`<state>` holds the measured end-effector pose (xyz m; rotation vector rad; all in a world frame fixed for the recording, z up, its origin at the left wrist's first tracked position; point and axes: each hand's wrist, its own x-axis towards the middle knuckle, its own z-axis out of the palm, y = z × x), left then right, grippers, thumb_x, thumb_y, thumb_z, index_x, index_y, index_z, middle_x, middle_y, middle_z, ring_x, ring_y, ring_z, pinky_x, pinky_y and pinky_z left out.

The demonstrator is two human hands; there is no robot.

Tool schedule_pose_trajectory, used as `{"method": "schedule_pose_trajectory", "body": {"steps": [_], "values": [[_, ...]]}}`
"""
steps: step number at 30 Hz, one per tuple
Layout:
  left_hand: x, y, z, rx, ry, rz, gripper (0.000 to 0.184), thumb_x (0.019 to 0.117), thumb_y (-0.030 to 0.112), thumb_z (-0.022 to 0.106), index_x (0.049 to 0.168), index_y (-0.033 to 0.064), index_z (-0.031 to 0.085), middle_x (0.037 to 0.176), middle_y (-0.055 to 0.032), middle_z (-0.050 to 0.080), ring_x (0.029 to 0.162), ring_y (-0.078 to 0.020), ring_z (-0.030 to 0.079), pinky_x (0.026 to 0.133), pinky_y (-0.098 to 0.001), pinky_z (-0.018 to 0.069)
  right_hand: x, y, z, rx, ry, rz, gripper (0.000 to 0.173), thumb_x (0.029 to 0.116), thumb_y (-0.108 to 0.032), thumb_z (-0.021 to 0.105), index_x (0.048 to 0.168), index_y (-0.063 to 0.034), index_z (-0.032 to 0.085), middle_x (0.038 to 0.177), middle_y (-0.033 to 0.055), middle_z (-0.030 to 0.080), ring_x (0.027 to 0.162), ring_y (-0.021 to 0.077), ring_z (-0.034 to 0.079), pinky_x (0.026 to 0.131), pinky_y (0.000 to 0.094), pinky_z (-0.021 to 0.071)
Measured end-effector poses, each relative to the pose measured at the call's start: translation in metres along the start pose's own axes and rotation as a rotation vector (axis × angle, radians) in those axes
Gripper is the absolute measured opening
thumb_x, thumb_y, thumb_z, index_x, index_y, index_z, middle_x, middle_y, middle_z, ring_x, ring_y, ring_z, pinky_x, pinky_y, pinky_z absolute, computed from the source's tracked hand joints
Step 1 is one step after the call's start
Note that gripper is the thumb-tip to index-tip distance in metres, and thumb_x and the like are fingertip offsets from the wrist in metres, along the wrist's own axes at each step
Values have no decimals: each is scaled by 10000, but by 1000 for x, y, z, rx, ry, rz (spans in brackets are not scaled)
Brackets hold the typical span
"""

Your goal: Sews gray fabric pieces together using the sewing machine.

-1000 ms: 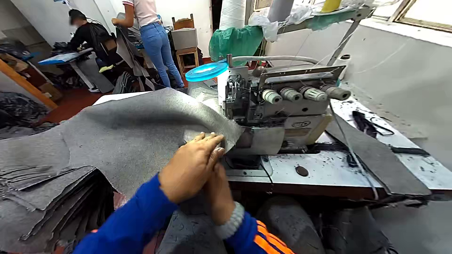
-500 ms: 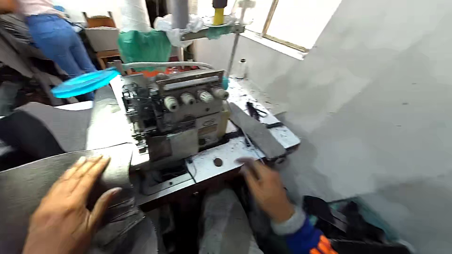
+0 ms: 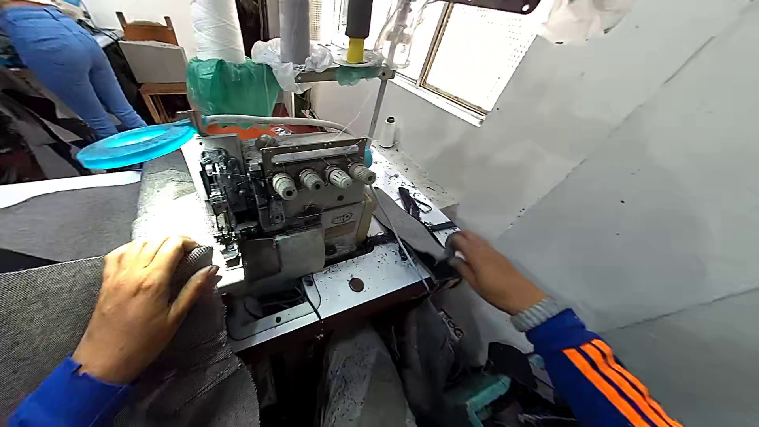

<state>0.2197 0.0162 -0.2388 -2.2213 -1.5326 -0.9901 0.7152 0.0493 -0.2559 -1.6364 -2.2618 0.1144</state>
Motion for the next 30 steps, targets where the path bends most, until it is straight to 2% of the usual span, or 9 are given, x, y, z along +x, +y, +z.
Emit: {"method": "schedule_pose_trajectory", "body": {"steps": [3,6,9,16,19,21,24,26,30], "values": [[9,-8,-18,-321,-79,-71,185,855,364,676,908,190,711,784,110,655,717,-14,615,684,-260,525,9,-44,-21,73,381,-62,229,915,-55,602,1106,71,597,890,210,666,752,355,680,647,553,556],[20,-5,-36,-658,-115,-83,58,804,139,753,859,156,747,774,110,716,674,47,646,627,-133,550,20,-116,-16,301,667,-193,473,872,-147,686,1274,26,509,982,104,689,829,124,675,736,320,580],[22,12,-52,-677,-51,-54,60,859,87,719,882,104,772,804,81,733,725,39,664,679,-135,564,27,-196,19,746,635,-313,449,902,-160,727,1310,-136,542,1054,-85,691,936,-26,660,846,197,575],[13,33,-66,-712,7,-34,89,818,103,805,846,68,728,1038,-14,750,912,-51,710,766,-195,600,33,-330,67,1482,427,-250,156,918,73,584,1067,26,572,915,-32,730,862,1,695,801,191,594],[8,28,-70,-698,8,-135,104,807,81,802,834,86,703,764,46,711,645,8,638,580,-150,531,34,-342,67,1639,381,-156,203,915,103,569,1001,-72,511,851,-84,708,814,-23,685,771,169,584],[9,29,-71,-683,0,-160,103,812,65,800,851,84,706,729,52,703,618,6,637,572,-154,541,32,-340,70,1601,338,-148,51,968,16,562,974,-34,562,823,-81,684,781,-43,652,739,153,557],[19,25,-65,-641,-21,-168,139,808,33,799,892,77,698,739,47,709,633,-3,653,591,-164,556,10,-331,90,1384,127,-227,268,982,-235,650,996,29,696,845,-31,712,794,-52,660,723,172,571],[22,17,-44,-533,-29,-156,197,803,53,812,967,95,712,763,61,715,666,-8,662,627,-190,567,-12,-333,114,1359,-89,-85,133,872,-115,762,922,4,729,784,5,735,739,-5,696,703,221,597],[6,16,-5,-164,97,-48,153,857,225,784,980,134,793,1022,-21,740,1037,-238,648,930,-480,488,-24,-323,137,1394,-187,20,171,968,-90,638,860,16,718,708,-10,675,694,-38,632,695,193,536]]}}
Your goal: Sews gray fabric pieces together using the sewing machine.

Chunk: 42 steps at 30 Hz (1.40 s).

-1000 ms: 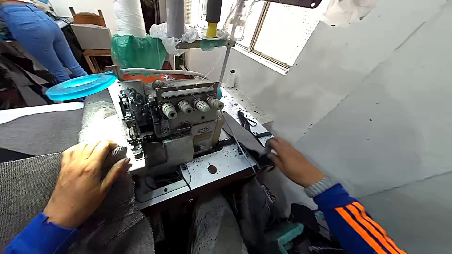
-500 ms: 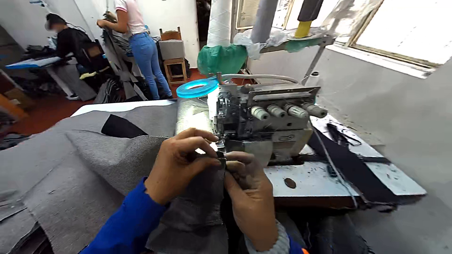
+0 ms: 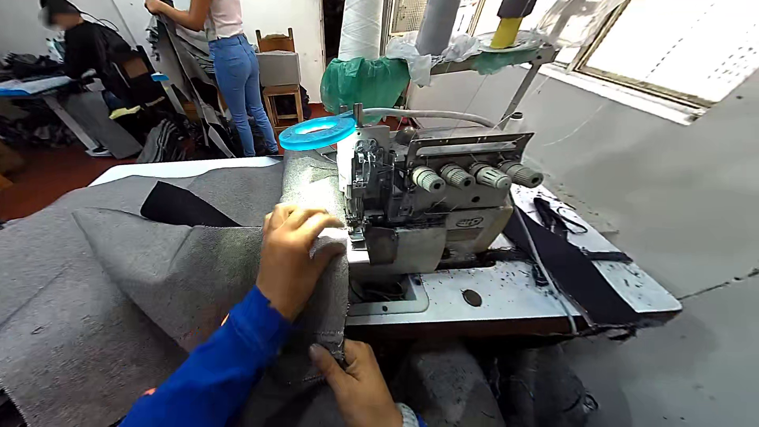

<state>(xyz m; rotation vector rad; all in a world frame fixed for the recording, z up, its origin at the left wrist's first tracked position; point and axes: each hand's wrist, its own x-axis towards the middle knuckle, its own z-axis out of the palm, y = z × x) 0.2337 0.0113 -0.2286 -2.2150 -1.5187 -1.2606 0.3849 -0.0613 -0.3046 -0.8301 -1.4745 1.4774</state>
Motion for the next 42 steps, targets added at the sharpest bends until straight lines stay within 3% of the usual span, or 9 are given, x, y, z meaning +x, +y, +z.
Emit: {"method": "schedule_pose_trajectory", "body": {"steps": [5,9,13,18,22,24,27,34,42], "values": [[-25,50,1,347,-59,82,351,1041,327,534,1054,103,805,1025,-64,789,999,-251,747,929,-443,564,-11,2,-19,-190,-43,-168,309,1005,-105,551,826,108,685,621,97,609,592,43,573,607,226,481],[-19,51,8,292,-114,12,281,1013,182,535,1115,42,756,1121,-107,767,1111,-258,728,982,-418,571,4,-8,-32,-56,-27,-178,344,1066,-185,501,882,44,681,712,-11,640,715,-50,611,705,170,521],[-4,52,-8,161,-133,-38,215,979,159,557,1081,36,701,934,-74,731,885,-207,729,791,-377,609,23,-28,-45,134,-75,-183,335,1093,-236,447,889,-75,658,806,-120,665,832,-93,631,794,168,538],[-14,80,-34,24,-261,121,475,1010,422,579,1175,-16,663,1187,-183,728,1163,-330,691,1033,-483,526,39,-38,-59,26,-104,-286,335,1079,-163,437,868,-2,641,737,-61,631,723,-75,603,700,151,518],[-43,70,-26,163,-275,292,809,907,671,578,1339,-13,591,1332,-195,669,1286,-292,623,1125,-418,433,43,-37,-55,-210,-15,-411,349,1022,-124,474,741,35,606,639,40,574,625,6,566,609,182,465],[-45,60,-25,218,-292,332,688,909,452,670,1395,-21,549,1375,-222,632,1298,-315,612,1131,-433,433,46,-36,-50,-323,59,-477,319,991,-89,491,725,42,608,618,80,571,595,70,576,581,215,466],[-36,47,-23,281,-247,384,366,981,14,517,1336,-13,601,1291,-188,692,1214,-308,672,1081,-411,494,51,-36,-40,-448,188,-532,314,970,-96,503,719,37,637,591,88,573,559,117,584,543,244,473],[-11,15,-22,220,-209,415,286,937,-47,543,1124,48,737,1080,-77,781,1072,-219,746,981,-344,582,67,-39,-29,-527,315,-496,336,961,-75,502,656,10,615,547,65,542,499,122,553,489,264,460],[-18,-6,-8,199,-107,314,299,942,-18,514,1029,87,780,1089,-37,783,1125,-172,721,1048,-335,535,55,-11,-41,-717,410,-630,380,1006,-130,466,700,-1,651,608,90,609,549,169,622,530,285,531]]}}
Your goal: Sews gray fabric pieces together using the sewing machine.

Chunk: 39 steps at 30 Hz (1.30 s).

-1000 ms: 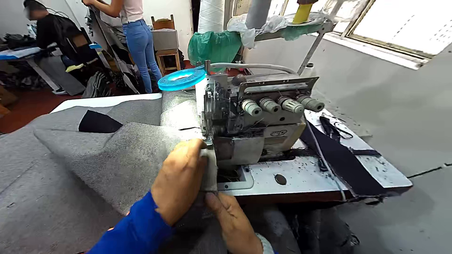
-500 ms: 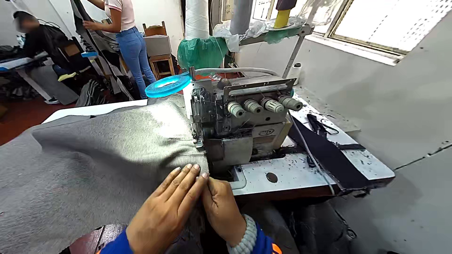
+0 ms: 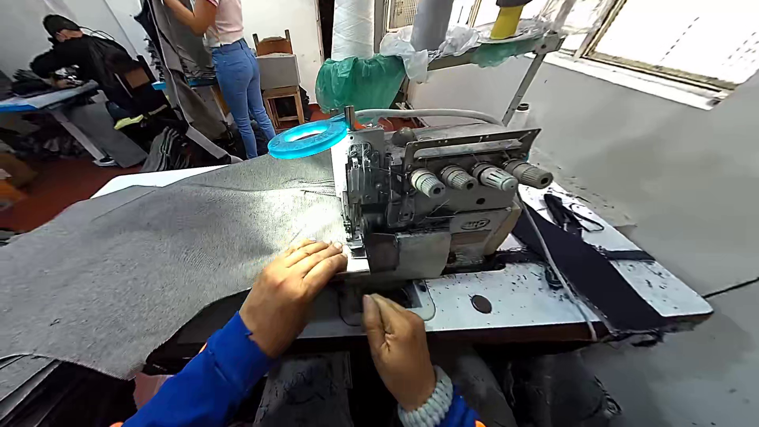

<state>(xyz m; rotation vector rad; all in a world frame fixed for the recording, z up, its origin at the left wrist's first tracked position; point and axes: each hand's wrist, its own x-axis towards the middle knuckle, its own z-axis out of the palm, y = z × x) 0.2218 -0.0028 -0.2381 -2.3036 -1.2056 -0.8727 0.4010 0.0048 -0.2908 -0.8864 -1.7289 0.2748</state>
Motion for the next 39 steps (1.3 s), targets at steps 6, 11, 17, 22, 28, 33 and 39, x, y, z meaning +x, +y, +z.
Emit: {"method": "schedule_pose_trajectory", "body": {"steps": [6,11,17,22,28,33,39], "values": [[-70,-47,25,179,-157,-708,813,828,-52,650,1580,4,346,1597,-382,265,1400,-702,254,1053,-846,247,-24,55,-9,-471,-50,-236,378,1017,-220,465,793,-53,720,743,85,722,721,250,721,705,395,581],[-20,-106,83,22,-298,-793,856,893,48,692,1599,-55,219,1645,-315,224,1519,-497,237,1227,-609,225,-35,54,-9,-586,-31,-269,397,987,-217,441,759,-21,701,702,123,699,675,288,708,632,426,560],[1,-91,37,-34,-575,-778,486,1014,72,555,1482,-37,481,1506,-252,507,1438,-407,444,1188,-556,338,-42,57,-14,-534,-198,-281,410,993,-173,434,746,52,671,689,214,668,668,394,693,635,493,538],[-73,-48,-138,406,-481,-842,254,1007,147,615,1211,43,728,1254,-179,698,1204,-370,648,1017,-567,508,-42,60,-14,-524,-205,-278,426,1011,-175,409,749,46,662,686,213,663,668,396,688,634,495,532],[-148,-50,-254,592,-484,-1038,93,949,111,725,926,37,777,872,-187,745,876,-409,722,829,-663,529,-38,60,-14,-495,-223,-271,417,1024,-163,414,772,57,664,693,229,657,661,403,684,630,500,522],[-107,-38,-250,652,-250,-845,223,999,148,644,842,-3,693,699,-180,649,690,-394,673,644,-636,516,-44,56,-30,-208,-240,-144,321,990,-175,519,960,74,719,923,277,721,909,470,701,869,564,522],[2,67,-128,171,-172,-708,263,981,167,577,786,22,680,572,-66,586,515,-205,619,476,-386,514,-51,-14,-48,467,-466,148,604,885,-242,744,1291,164,557,1285,292,632,1252,282,607,1081,405,474]]}}
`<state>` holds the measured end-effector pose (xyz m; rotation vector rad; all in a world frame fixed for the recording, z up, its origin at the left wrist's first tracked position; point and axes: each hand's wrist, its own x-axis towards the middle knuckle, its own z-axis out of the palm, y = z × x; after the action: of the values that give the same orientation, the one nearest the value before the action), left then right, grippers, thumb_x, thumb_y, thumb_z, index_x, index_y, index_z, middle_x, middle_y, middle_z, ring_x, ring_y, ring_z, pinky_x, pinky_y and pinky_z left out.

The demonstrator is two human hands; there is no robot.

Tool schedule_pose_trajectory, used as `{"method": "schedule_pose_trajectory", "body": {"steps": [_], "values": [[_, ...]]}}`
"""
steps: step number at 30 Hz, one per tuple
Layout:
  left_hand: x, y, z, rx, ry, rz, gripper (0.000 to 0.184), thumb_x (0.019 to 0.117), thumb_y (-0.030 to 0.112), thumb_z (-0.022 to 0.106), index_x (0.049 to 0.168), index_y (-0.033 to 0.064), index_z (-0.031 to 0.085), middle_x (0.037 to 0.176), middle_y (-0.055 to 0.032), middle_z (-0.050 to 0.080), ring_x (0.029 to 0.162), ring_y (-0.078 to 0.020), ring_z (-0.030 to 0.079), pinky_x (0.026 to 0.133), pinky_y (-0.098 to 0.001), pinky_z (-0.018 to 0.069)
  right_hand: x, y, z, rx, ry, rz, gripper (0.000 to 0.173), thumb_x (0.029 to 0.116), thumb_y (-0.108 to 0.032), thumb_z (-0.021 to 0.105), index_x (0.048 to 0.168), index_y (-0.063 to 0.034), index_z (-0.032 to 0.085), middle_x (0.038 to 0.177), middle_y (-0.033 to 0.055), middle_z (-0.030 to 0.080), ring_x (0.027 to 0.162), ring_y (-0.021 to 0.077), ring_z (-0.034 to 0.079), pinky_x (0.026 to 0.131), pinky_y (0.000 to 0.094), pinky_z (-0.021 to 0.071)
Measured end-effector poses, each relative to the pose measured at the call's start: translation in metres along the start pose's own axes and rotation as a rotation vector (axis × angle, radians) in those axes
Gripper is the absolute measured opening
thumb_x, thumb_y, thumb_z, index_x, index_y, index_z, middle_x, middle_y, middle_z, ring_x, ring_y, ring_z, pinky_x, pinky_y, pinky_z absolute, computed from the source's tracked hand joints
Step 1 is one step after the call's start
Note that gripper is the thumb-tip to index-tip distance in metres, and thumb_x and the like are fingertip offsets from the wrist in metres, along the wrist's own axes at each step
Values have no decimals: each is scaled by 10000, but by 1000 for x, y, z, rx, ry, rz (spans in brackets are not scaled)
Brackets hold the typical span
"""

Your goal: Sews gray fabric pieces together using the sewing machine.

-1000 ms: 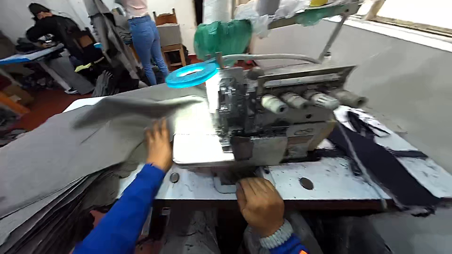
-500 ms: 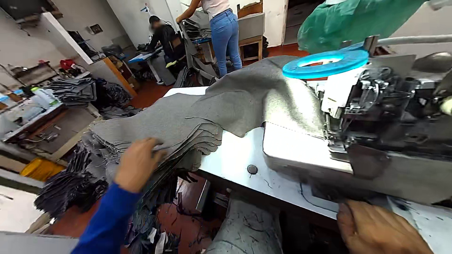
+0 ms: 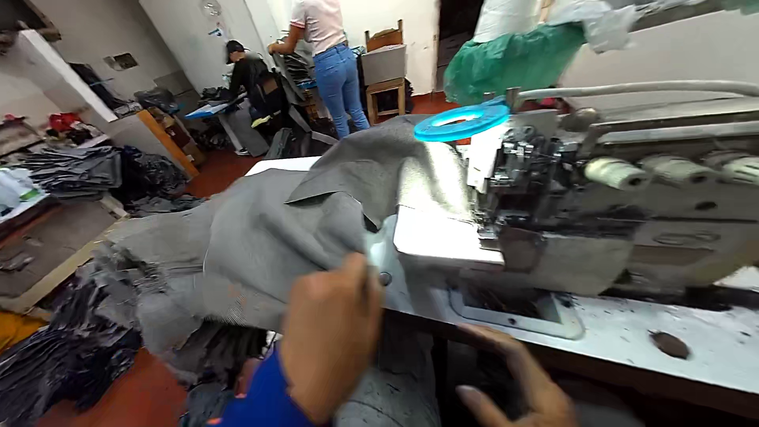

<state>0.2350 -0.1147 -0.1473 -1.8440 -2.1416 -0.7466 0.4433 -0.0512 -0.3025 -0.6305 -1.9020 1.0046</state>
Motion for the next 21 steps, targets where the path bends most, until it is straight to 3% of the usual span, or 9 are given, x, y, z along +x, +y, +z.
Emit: {"method": "schedule_pose_trajectory", "body": {"steps": [3,5,8,10,13,15,17,19,21], "values": [[18,50,59,-154,6,52,261,975,141,600,763,17,690,611,-88,613,584,-237,654,541,-413,536,23,-21,17,261,-5,100,900,880,-412,724,1456,179,365,1408,198,583,1286,92,570,1069,262,471],[26,55,83,-191,5,91,256,994,152,599,823,25,741,747,-94,663,745,-250,685,666,-427,573,45,-25,22,393,89,206,723,953,-313,641,1418,184,397,1334,161,620,1206,30,594,1018,204,486],[31,45,83,-247,-165,171,291,1044,212,535,1032,57,782,1072,-102,734,1059,-248,689,915,-427,561,72,-31,31,477,222,393,490,984,-171,558,1342,156,490,1206,165,657,1082,59,633,947,229,518],[34,35,70,-200,-371,257,350,1072,237,479,1248,62,725,1307,-138,681,1271,-270,616,1080,-434,484,77,-33,47,484,285,471,591,944,-131,588,1411,176,397,1256,224,616,1122,111,614,969,258,502],[48,18,55,-96,-597,434,382,1064,177,498,1410,66,616,1437,-131,608,1368,-274,545,1144,-434,421,73,-33,63,428,302,545,682,892,-67,627,1452,182,328,1293,268,588,1168,167,607,1004,285,489],[54,5,56,-12,-548,551,394,1023,168,586,1411,106,619,1403,-81,632,1299,-271,587,1059,-456,483,60,-33,57,418,255,514,478,907,-5,601,1332,181,484,1159,218,660,1067,132,649,947,273,518],[48,-11,72,23,-374,647,420,987,249,628,1398,167,638,1376,-59,647,1262,-292,609,996,-525,515,46,-26,38,526,154,365,150,899,44,586,1041,69,625,904,23,707,861,-16,671,807,193,566],[31,-23,95,-14,-256,641,490,1020,404,518,1458,196,584,1507,-54,561,1407,-301,514,1096,-606,436,33,-15,2,505,-26,276,128,942,19,554,1041,41,633,905,-5,707,846,-15,673,799,210,572],[14,-34,118,-47,-82,612,577,1025,514,448,1455,154,586,1517,-95,550,1426,-335,492,1131,-621,395,20,-7,-39,251,-65,262,229,1008,-40,486,1140,70,639,933,83,726,807,109,728,732,312,627]]}}
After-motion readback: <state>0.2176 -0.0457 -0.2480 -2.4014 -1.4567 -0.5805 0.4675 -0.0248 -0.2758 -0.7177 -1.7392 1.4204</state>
